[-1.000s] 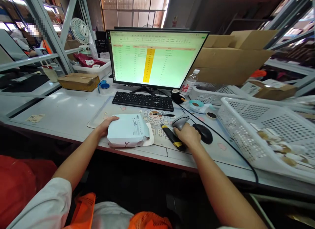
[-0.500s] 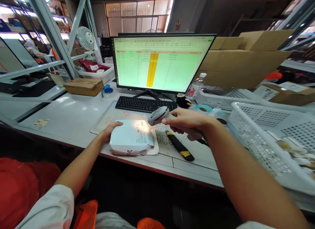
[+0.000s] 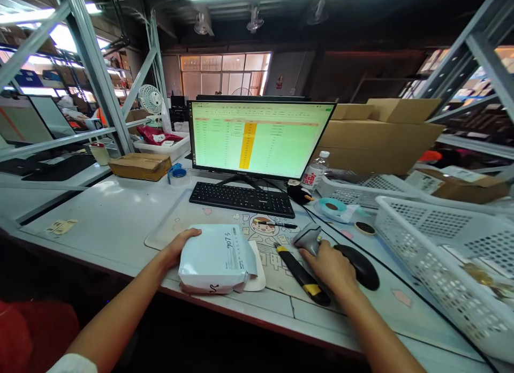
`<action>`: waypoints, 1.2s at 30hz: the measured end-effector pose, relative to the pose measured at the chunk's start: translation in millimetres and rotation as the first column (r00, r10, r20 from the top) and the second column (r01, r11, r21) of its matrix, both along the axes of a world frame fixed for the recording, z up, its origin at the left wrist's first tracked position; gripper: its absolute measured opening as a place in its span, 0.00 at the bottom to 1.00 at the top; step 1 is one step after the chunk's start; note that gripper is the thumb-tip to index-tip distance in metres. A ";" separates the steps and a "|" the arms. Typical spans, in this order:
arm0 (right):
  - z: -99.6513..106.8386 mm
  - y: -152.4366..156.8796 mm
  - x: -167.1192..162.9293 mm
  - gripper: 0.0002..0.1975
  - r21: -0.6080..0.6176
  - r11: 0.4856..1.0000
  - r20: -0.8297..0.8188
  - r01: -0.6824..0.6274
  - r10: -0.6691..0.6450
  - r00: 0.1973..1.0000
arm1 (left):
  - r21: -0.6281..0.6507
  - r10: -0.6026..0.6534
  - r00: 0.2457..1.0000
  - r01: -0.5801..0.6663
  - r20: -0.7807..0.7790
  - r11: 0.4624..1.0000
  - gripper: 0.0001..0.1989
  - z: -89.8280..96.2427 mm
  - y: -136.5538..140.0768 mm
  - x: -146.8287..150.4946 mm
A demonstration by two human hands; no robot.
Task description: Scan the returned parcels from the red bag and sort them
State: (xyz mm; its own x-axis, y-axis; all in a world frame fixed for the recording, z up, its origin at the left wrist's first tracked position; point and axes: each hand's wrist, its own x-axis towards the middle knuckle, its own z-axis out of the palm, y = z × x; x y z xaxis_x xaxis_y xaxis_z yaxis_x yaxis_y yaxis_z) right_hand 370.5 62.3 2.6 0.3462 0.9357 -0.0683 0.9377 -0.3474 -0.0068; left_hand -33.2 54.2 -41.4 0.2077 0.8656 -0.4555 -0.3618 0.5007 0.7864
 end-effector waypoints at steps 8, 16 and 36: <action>50.5 61.5 -52.1 0.25 0.165 0.932 0.010 -0.322 0.325 0.946 | -0.012 0.027 0.999 -0.028 -0.031 1.000 0.11 5.0 -2.5 0.3; 7.6 136.4 -99.3 0.25 0.084 0.927 -0.094 -0.365 0.372 0.923 | -0.008 0.038 0.999 -0.038 -0.015 0.999 0.12 2.1 -2.4 -0.2; 85.4 -56.9 -105.6 0.16 0.187 0.722 -0.660 -0.666 0.595 0.459 | 0.160 -0.131 0.991 0.131 -0.016 0.978 0.37 -0.6 -31.3 -9.4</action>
